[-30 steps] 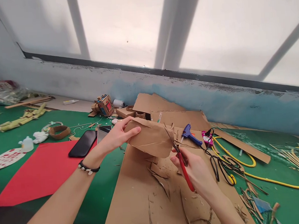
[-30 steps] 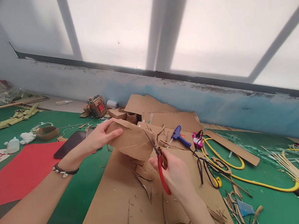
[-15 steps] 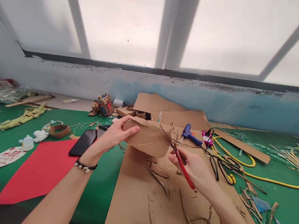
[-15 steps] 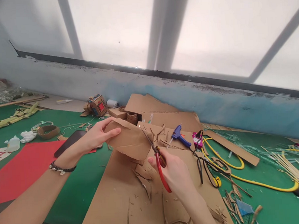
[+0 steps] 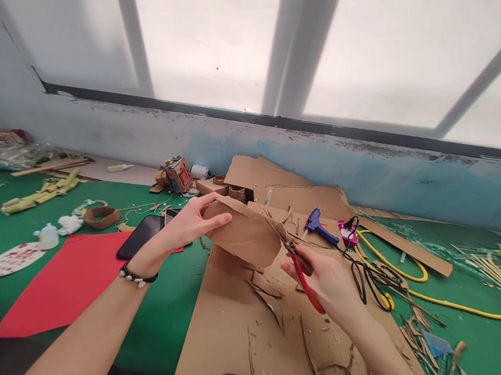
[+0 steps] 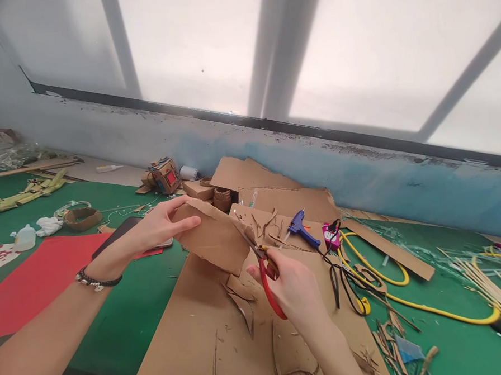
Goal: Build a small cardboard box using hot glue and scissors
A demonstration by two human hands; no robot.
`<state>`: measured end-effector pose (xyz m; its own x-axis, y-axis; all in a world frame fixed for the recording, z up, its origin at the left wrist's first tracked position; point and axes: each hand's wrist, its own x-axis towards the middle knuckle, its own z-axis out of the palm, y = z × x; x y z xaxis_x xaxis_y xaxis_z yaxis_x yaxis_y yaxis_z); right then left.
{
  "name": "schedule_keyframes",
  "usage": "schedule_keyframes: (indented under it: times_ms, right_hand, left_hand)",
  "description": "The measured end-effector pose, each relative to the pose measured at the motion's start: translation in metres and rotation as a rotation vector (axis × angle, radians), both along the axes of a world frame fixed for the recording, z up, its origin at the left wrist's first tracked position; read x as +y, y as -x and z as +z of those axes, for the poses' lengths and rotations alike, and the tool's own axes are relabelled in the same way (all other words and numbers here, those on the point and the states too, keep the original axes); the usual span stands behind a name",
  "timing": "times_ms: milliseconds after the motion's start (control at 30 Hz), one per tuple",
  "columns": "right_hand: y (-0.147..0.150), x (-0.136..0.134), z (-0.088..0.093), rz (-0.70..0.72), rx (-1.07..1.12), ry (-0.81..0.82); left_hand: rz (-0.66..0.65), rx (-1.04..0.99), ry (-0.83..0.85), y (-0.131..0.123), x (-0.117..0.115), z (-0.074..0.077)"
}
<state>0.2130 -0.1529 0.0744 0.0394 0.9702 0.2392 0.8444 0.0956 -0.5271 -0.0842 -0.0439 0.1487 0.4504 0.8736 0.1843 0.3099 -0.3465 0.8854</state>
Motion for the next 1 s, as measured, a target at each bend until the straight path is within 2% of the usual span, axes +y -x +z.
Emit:
schedule_keyframes:
  times_ms: [133, 267, 400, 500, 633, 700, 767, 900, 1000]
  right_hand:
    - [0.005, -0.001, 0.005, -0.008, 0.014, -0.006]
    - [0.005, 0.002, 0.0, -0.003, 0.033, -0.047]
    - [-0.007, 0.004, -0.004, -0.042, 0.017, -0.122]
    - [-0.024, 0.005, -0.004, -0.11, 0.05, -0.134]
    - [-0.042, 0.006, -0.005, -0.154, 0.1, -0.08]
    - [-0.045, 0.006, -0.006, -0.159, 0.042, -0.07]
    - [-0.045, 0.005, -0.008, -0.147, -0.058, -0.087]
    - [-0.045, 0.004, -0.012, -0.164, -0.218, -0.217]
    - [-0.051, 0.005, -0.013, -0.12, -0.201, -0.339]
  left_hand:
    - [-0.004, 0.05, -0.023, 0.001, 0.0, -0.006]
    - [-0.002, 0.031, -0.022, 0.003, -0.001, -0.01]
    - [0.022, 0.053, -0.023, 0.006, -0.001, -0.01]
    - [0.062, 0.032, -0.093, 0.01, -0.001, -0.016]
    - [0.093, -0.058, -0.302, 0.011, -0.005, -0.042]
    - [0.109, -0.118, -0.44, 0.01, -0.007, -0.058]
    - [0.136, -0.17, -0.652, 0.009, -0.009, -0.069]
    - [0.176, -0.172, -1.083, 0.017, -0.013, -0.078]
    - [0.187, -0.113, -1.226, 0.024, -0.018, -0.078]
